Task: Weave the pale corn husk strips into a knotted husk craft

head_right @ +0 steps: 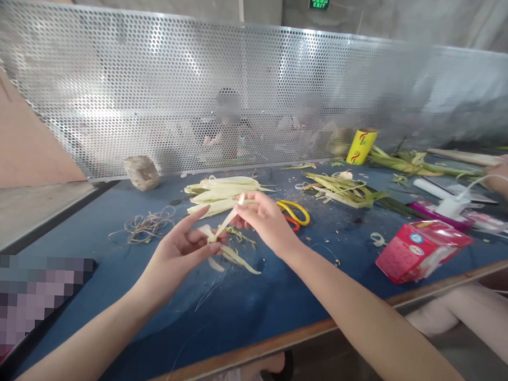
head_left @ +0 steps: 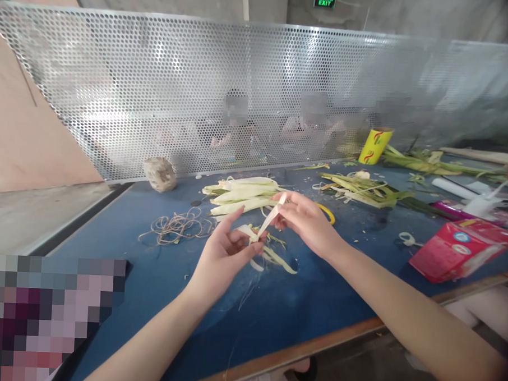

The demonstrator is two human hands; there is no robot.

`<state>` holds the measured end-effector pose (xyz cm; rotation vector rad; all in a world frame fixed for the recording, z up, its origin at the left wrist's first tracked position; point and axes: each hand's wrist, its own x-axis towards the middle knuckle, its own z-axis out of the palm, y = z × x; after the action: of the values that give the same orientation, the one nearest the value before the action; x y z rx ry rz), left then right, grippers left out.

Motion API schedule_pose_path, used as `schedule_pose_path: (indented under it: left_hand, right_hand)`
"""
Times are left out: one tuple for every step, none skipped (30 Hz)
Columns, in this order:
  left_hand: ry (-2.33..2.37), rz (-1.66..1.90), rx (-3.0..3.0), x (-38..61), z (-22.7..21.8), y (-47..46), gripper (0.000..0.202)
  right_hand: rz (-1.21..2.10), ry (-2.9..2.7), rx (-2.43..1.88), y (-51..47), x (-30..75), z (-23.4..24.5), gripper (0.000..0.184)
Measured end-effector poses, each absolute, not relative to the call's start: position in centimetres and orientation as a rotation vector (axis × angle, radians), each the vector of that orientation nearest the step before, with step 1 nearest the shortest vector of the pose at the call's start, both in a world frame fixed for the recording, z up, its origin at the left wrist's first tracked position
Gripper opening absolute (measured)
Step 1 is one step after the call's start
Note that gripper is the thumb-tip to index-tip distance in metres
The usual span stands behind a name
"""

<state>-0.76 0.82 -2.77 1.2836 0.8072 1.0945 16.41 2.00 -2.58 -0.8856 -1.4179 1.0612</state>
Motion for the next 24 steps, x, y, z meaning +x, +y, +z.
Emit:
schedule_pose_path:
  left_hand:
    - [0.784,1.085,1.265,-0.7,-2.8,0.7,0.082]
    - [0.775,1.076,1.255,-0.7,-2.7,0.7,0.085]
    - [0.779,1.068,1.257,-0.7,-2.7,0.6,0.087]
    - [0.795,1.07,1.273,-0.7,-2.6,0.5,0.088]
    - [0.82,1.078,1.304,-0.7,-2.6,0.4,0.088]
    - [0.852,1.091,1.351,-0.8,-2.6,0.4,0.087]
    - [0.89,1.108,1.408,-0.8,-2.7,0.4,0.086]
    - [0.93,1.123,1.472,-0.9,-2.8,0.4,0.084]
    - [0.969,1.134,1.539,-1.0,-2.9,0.5,0.083]
    - [1.005,1.143,1.607,-1.0,-3.0,0.5,0.081]
    - [1.033,1.149,1.674,-1.1,-3.1,0.6,0.079]
    - [1.05,1.15,1.734,-1.1,-3.3,0.6,0.077]
    - [1.053,1.147,1.783,-1.2,-3.4,0.6,0.075]
    - [1.046,1.145,1.819,-1.2,-3.5,0.6,0.072]
    - [1.034,1.141,1.841,-1.2,-3.5,0.6,0.07]
    - [1.02,1.136,1.853,-1.2,-3.5,0.5,0.069]
    - [1.01,1.13,1.858,-1.2,-3.5,0.5,0.067]
    - [1.004,1.129,1.865,-1.2,-3.4,0.5,0.066]
    - [1.005,1.129,1.876,-1.2,-3.4,0.5,0.066]
    - [1.01,1.131,1.89,-1.1,-3.4,0.5,0.066]
    - [1.016,1.133,1.904,-1.1,-3.3,0.5,0.066]
    - [1.023,1.136,1.919,-1.1,-3.3,0.4,0.066]
    - [1.03,1.139,1.933,-1.1,-3.3,0.4,0.067]
    - [1.031,1.142,1.944,-1.0,-3.3,0.4,0.067]
  right_hand:
    - [1.131,-1.424,-0.871,2.0,16.3,-2.7,0.024]
    - [1.191,-1.454,-0.87,2.0,16.2,-2.9,0.028]
    - [1.23,-1.512,-0.876,2.0,16.1,-3.0,0.032]
    - [1.252,-1.577,-0.886,1.9,15.9,-3.2,0.036]
    - [1.257,-1.636,-0.894,1.7,15.8,-3.3,0.038]
    - [1.254,-1.673,-0.898,1.6,15.7,-3.4,0.037]
    - [1.248,-1.689,-0.898,1.5,15.6,-3.5,0.035]
    - [1.248,-1.684,-0.892,1.5,15.6,-3.5,0.031]
    - [1.251,-1.668,-0.88,1.5,15.6,-3.5,0.027]
    - [1.258,-1.653,-0.869,1.5,15.6,-3.5,0.023]
    - [1.272,-1.642,-0.857,1.5,15.5,-3.5,0.02]
    - [1.29,-1.643,-0.843,1.5,15.5,-3.5,0.019]
    - [1.307,-1.653,-0.831,1.5,15.5,-3.5,0.02]
    - [1.317,-1.667,-0.823,1.5,15.4,-3.5,0.021]
    - [1.321,-1.679,-0.817,1.5,15.4,-3.5,0.023]
    - [1.322,-1.684,-0.812,1.4,15.3,-3.5,0.024]
    - [1.323,-1.684,-0.812,1.4,15.3,-3.6,0.025]
    - [1.327,-1.677,-0.815,1.4,15.3,-3.6,0.024]
    - [1.337,-1.667,-0.817,1.4,15.2,-3.6,0.024]
    - [1.352,-1.658,-0.814,1.4,15.3,-3.6,0.023]
    - [1.367,-1.652,-0.808,1.4,15.3,-3.6,0.022]
    - [1.38,-1.649,-0.798,1.4,15.3,-3.6,0.02]
    - [1.39,-1.65,-0.784,1.4,15.4,-3.5,0.019]
    - [1.395,-1.653,-0.772,1.4,15.4,-3.5,0.018]
